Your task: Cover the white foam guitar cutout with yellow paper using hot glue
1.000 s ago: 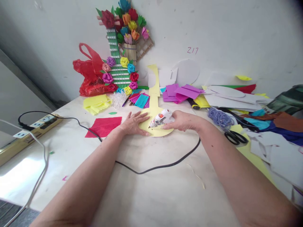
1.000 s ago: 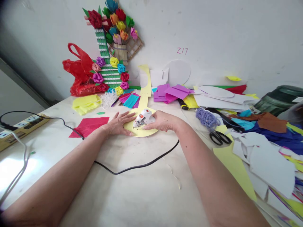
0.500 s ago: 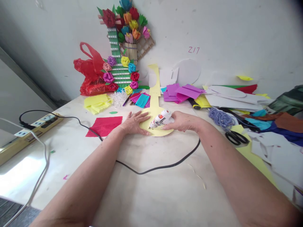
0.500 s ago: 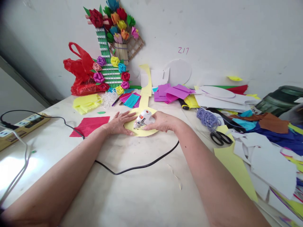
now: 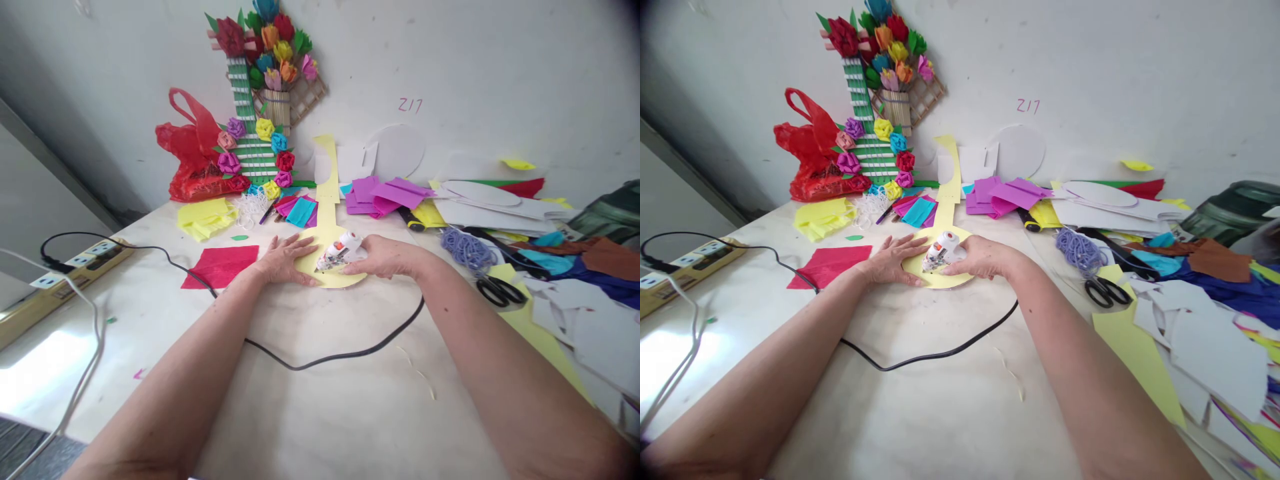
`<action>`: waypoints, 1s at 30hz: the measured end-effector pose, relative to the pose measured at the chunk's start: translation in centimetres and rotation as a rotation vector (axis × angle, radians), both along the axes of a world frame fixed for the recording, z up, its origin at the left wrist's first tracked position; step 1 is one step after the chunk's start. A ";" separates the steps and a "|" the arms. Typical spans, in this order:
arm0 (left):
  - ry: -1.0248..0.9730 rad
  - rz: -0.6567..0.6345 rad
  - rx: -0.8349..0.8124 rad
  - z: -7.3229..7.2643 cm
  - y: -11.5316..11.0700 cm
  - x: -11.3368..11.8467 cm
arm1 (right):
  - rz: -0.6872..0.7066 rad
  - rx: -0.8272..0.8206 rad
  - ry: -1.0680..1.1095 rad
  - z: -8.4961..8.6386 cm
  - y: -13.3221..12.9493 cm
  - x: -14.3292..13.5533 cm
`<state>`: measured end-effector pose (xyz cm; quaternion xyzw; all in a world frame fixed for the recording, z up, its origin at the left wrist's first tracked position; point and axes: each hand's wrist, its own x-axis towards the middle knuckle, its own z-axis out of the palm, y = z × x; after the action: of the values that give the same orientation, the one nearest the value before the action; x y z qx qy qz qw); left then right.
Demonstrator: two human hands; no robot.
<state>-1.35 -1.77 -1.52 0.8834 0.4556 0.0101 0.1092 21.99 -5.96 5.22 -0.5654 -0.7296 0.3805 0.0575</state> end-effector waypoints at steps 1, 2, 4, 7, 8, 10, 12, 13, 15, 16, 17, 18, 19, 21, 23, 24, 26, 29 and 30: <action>0.000 -0.001 -0.001 0.0 0.0 0.0 | 0.008 -0.002 -0.003 0.0 0.0 -0.1; 0.001 0.000 -0.001 0.0 0.0 0.0 | 0.016 -0.003 -0.010 0.1 0.0 -0.1; 0.008 0.000 0.000 0.0 0.0 0.0 | 0.025 -0.004 -0.034 0.3 -0.1 -0.3; 0.019 -0.003 0.004 0.0 0.0 0.0 | 0.025 0.000 -0.081 0.5 -0.2 -0.5; 0.020 -0.004 0.003 0.1 0.0 0.0 | 0.026 0.002 -0.090 0.5 -0.2 -0.5; 0.015 -0.002 0.002 0.1 0.0 0.0 | 0.038 0.001 -0.094 0.6 -0.2 -0.5; 0.008 -0.001 0.000 0.1 0.0 0.0 | 0.051 -0.002 -0.083 0.6 -0.2 -0.5; 0.005 0.000 -0.001 0.1 0.0 0.0 | 0.056 -0.003 -0.078 0.6 -0.2 -0.4; 0.006 0.001 -0.002 0.1 0.0 0.0 | 0.062 -0.004 -0.071 0.6 -0.2 -0.4; 0.010 0.001 -0.003 0.1 0.0 0.0 | 0.064 -0.006 -0.072 0.7 -0.1 -0.3; 0.015 0.001 -0.004 0.1 0.0 0.0 | 0.069 -0.012 -0.077 0.7 -0.1 -0.3; 0.019 0.002 -0.005 0.1 0.0 0.0 | 0.073 -0.018 -0.083 0.7 0.0 -0.3; 0.022 0.003 -0.006 0.1 0.0 0.0 | 0.078 -0.023 -0.088 0.7 0.0 -0.3; 0.016 0.006 -0.006 0.0 0.1 0.0 | 0.087 -0.029 -0.095 0.8 0.1 -0.3; 0.007 0.007 -0.005 0.0 0.1 0.0 | 0.092 -0.026 -0.102 0.8 0.1 -0.3; 0.006 0.005 -0.005 -0.1 0.1 0.0 | 0.094 -0.022 -0.108 0.9 0.1 -0.4; 0.011 -0.001 -0.002 -0.1 0.1 0.0 | 0.094 -0.016 -0.127 1.0 0.0 -0.5; 0.009 -0.010 0.006 0.0 0.1 0.0 | 0.096 -0.005 -0.167 1.3 -0.1 -0.8; 0.005 -0.010 0.007 0.0 0.1 0.0 | 0.096 -0.003 -0.184 1.5 -0.1 -0.9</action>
<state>-1.36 -1.71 -1.53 0.8861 0.4514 0.0089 0.1052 21.11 -6.03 6.67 -0.5622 -0.7576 0.3303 -0.0288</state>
